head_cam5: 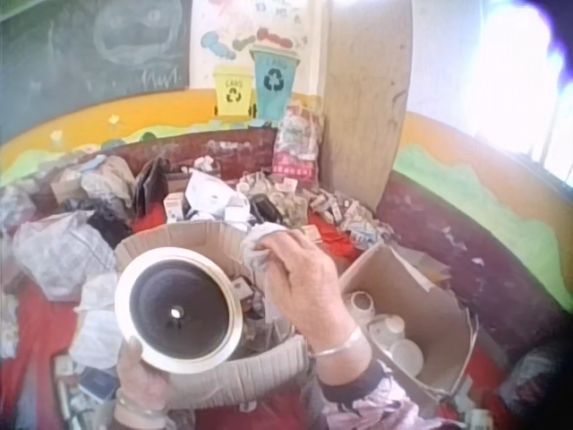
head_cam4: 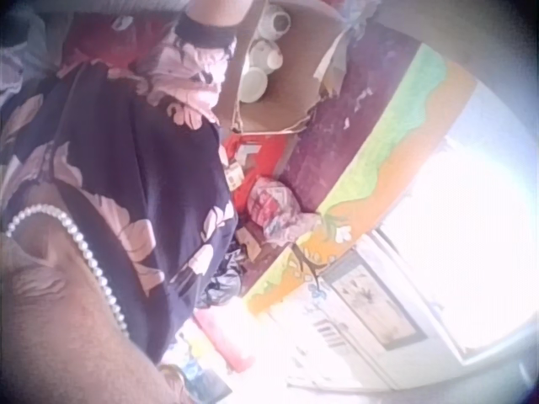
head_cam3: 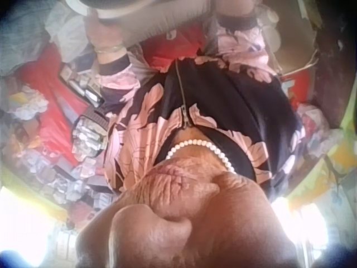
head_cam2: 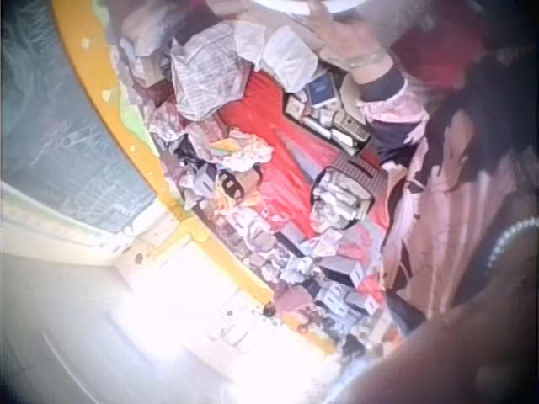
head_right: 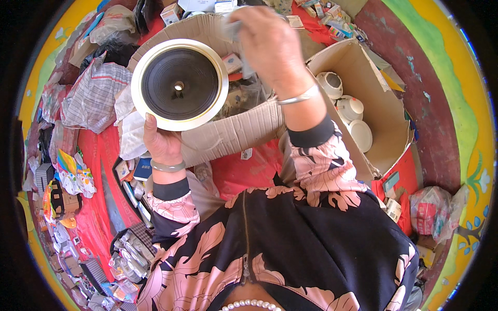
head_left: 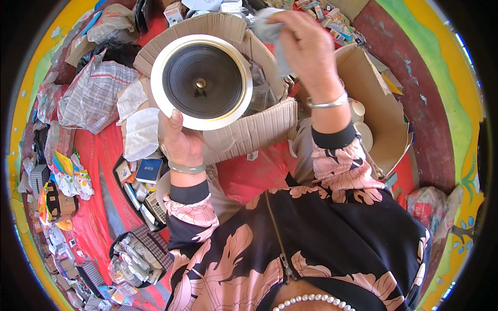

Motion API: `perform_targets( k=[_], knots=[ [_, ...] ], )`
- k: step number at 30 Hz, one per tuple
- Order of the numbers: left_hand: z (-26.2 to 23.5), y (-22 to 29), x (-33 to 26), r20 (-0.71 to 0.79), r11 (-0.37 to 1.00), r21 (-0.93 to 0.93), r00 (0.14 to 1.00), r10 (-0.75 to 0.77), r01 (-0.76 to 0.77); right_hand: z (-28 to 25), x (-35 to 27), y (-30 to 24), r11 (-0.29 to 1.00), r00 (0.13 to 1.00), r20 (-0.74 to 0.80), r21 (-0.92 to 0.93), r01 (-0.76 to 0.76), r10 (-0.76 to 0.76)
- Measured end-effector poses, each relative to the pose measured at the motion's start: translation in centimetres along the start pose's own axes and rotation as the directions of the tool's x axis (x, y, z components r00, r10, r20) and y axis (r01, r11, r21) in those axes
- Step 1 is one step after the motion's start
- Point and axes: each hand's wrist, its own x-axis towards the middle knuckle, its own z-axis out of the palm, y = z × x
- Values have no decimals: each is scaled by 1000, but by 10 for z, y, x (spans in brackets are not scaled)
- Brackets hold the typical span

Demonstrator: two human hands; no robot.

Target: The person cleans a circular speaker component by wiping the white frame and the black inner cone with a cloth.

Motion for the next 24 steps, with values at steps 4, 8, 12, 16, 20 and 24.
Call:
perform_targets(
  k=[4,8,12,16,20,24],
  knots=[
    [-4,-2,4,39,998,-22,998,58,-58,55,-20,-9,979,977,145,155,136,-158],
    [-4,2,1,8,997,-25,997,77,-77,71,-26,-5,909,919,146,270,319,-366],
    [-3,6,-1,-41,996,-41,996,78,-80,65,-31,-12,937,898,364,326,126,-248],
    [3,4,1,-32,995,-21,995,96,-97,44,-31,-45,891,825,551,429,-151,-126],
    [-32,-8,9,49,997,-43,996,69,-67,57,-47,-86,871,877,395,489,51,-273],
    [-23,-1,3,68,989,-142,997,-25,35,62,-56,-90,857,865,370,500,121,-338]
  ],
)
